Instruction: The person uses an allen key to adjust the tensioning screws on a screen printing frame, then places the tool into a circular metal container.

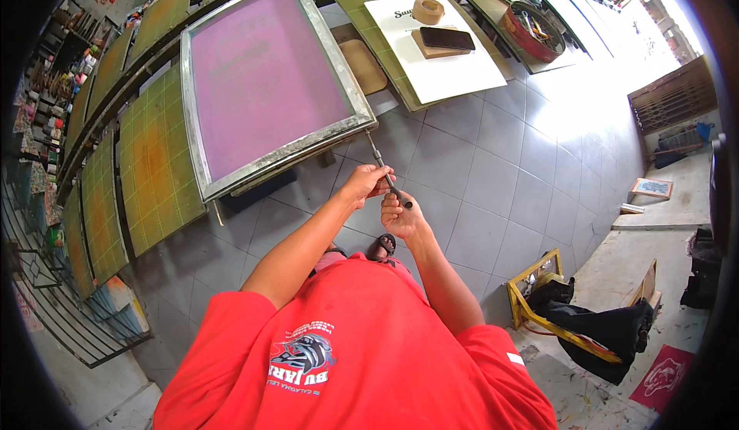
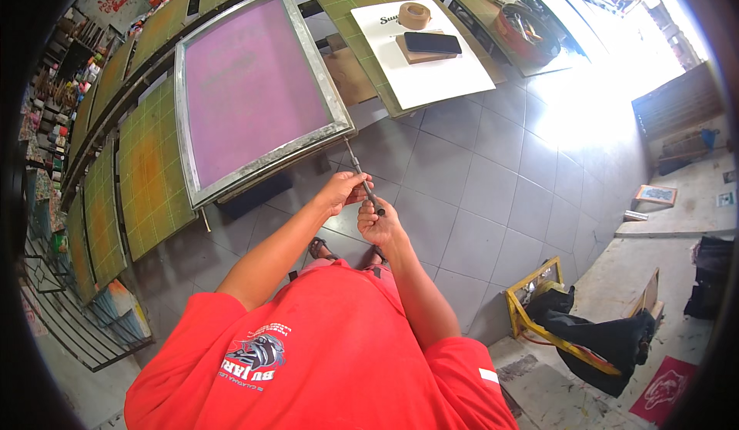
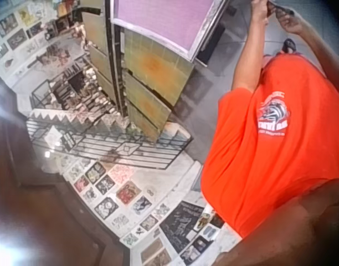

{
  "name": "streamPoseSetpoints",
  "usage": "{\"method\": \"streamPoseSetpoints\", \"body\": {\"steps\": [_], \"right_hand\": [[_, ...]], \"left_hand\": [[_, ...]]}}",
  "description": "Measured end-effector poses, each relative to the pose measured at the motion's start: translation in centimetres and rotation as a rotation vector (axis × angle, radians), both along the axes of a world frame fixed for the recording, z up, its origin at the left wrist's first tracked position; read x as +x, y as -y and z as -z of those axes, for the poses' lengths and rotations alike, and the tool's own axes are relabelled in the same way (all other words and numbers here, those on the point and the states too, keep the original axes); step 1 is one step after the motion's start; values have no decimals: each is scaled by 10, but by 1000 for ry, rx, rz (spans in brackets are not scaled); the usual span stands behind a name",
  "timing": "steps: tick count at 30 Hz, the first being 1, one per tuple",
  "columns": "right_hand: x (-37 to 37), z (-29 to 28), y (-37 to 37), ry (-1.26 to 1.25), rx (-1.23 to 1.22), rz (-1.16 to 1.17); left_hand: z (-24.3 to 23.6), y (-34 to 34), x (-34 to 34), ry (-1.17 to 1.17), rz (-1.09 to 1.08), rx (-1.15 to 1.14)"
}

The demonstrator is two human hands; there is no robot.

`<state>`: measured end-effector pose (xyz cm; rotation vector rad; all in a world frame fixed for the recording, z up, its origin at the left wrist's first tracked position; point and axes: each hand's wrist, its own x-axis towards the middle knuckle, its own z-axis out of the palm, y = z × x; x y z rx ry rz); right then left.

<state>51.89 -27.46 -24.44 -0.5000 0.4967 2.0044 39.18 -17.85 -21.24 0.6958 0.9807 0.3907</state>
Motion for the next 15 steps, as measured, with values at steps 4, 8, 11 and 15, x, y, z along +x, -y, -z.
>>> {"method": "streamPoseSetpoints", "body": {"steps": [4, 8, 11, 15], "right_hand": [[-20, -17, 26, 1002, 35, -124], [-21, -29, 29, 1731, 197, -120], [-19, -33, 26, 2000, 346, -42], [-14, -7, 11, 1276, 140, 55]], "left_hand": [[2, 4, 0, -46, -19, 9], [4, 3, 1, -54, -13, 16], [2, 3, 2, -64, -11, 20], [4, 0, 1, -56, -11, 14]]}}
